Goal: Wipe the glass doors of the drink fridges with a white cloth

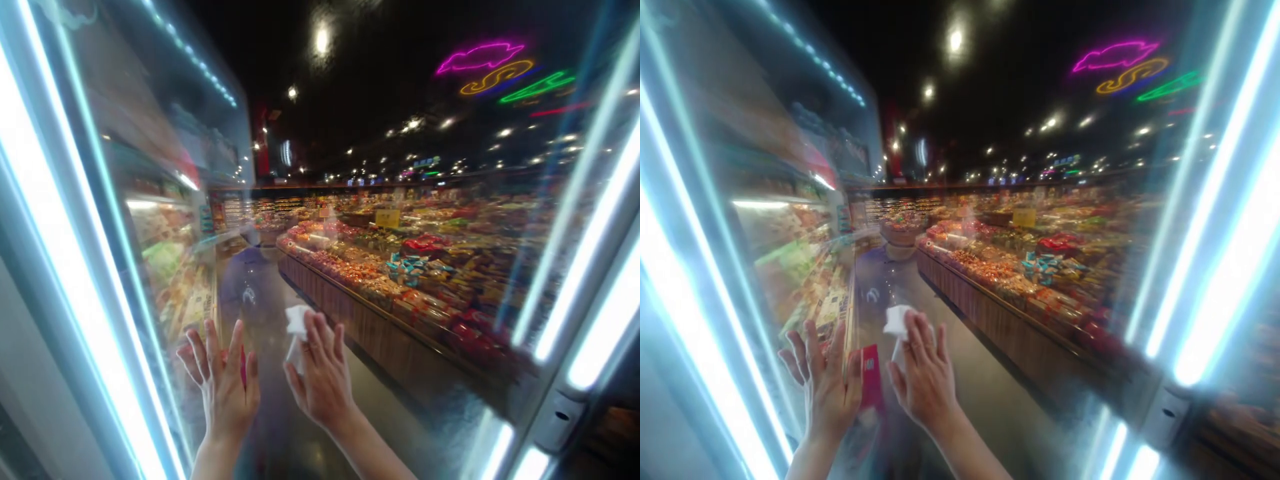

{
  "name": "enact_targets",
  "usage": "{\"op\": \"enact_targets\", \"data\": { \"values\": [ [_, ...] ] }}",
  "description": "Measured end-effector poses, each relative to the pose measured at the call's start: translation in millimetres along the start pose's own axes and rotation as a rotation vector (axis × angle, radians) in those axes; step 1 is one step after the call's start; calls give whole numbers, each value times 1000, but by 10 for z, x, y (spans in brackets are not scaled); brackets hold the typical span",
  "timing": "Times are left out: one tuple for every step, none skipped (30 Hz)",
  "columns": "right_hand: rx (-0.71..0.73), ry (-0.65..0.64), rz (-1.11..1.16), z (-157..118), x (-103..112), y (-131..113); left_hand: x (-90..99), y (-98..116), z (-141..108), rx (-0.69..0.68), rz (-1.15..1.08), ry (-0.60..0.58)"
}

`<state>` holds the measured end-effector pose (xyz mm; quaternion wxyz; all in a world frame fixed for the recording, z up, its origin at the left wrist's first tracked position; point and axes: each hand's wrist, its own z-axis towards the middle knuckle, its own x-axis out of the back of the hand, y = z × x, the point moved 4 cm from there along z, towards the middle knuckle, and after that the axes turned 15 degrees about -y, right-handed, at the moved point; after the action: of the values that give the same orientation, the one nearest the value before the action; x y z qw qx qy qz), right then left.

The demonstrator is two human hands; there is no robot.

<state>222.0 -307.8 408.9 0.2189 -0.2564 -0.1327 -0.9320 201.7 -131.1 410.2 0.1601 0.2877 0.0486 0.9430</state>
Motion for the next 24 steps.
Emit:
{"op": "enact_targets", "data": {
  "values": [
    [70,-22,5,-57,-14,-7,-16,24,-7,6,-1,-2],
    [104,-30,8,-118,-20,12,-30,49,-12,17,0,-3],
    [80,-22,4,-177,-14,69,-43,77,-17,29,0,0],
    [-1,0,-6,-235,7,160,-55,109,-20,42,2,8],
    [-112,34,-19,-295,39,269,-66,148,-22,51,3,17],
    [-213,63,-33,-357,76,374,-81,198,-21,53,4,25],
    [-268,75,-45,-413,108,457,-101,258,-18,47,2,25],
    [-263,65,-51,-460,130,513,-126,328,-12,36,-2,20],
    [-210,40,-48,-499,142,547,-154,405,-5,21,-9,11],
    [-138,10,-39,-537,149,574,-185,486,3,5,-18,1],
    [-83,-14,-35,-576,158,613,-217,568,11,-11,-26,-10],
    [-75,-21,-39,-617,174,678,-249,648,18,-26,-34,-19],
    [-127,-5,-50,-662,201,777,-279,725,24,-38,-40,-28],
    [-222,28,-65,-714,239,898,-309,799,29,-49,-46,-34],
    [-329,61,-81,-773,279,1023,-336,870,34,-58,-53,-39],
    [-411,82,-92,-836,315,1134,-362,941,37,-67,-61,-41],
    [-442,85,-99,-896,341,1218,-386,1012,39,-74,-70,-41],
    [-412,63,-104,-948,354,1271,-410,1084,39,-81,-79,-41],
    [-336,24,-108,-995,356,1299,-434,1160,36,-86,-86,-43],
    [-245,-18,-111,-1045,353,1316,-458,1237,29,-91,-94,-46],
    [-177,-50,-115,-1098,354,1339,-482,1315,20,-94,-104,-48],
    [-156,-62,-119,-1151,364,1383,-505,1395,6,-99,-115,-51],
    [-193,-56,-126,-1204,384,1451,-528,1474,-11,-105,-127,-53],
    [-271,-34,-134,-1255,413,1533,-552,1552,-29,-111,-137,-58]
  ]
}}
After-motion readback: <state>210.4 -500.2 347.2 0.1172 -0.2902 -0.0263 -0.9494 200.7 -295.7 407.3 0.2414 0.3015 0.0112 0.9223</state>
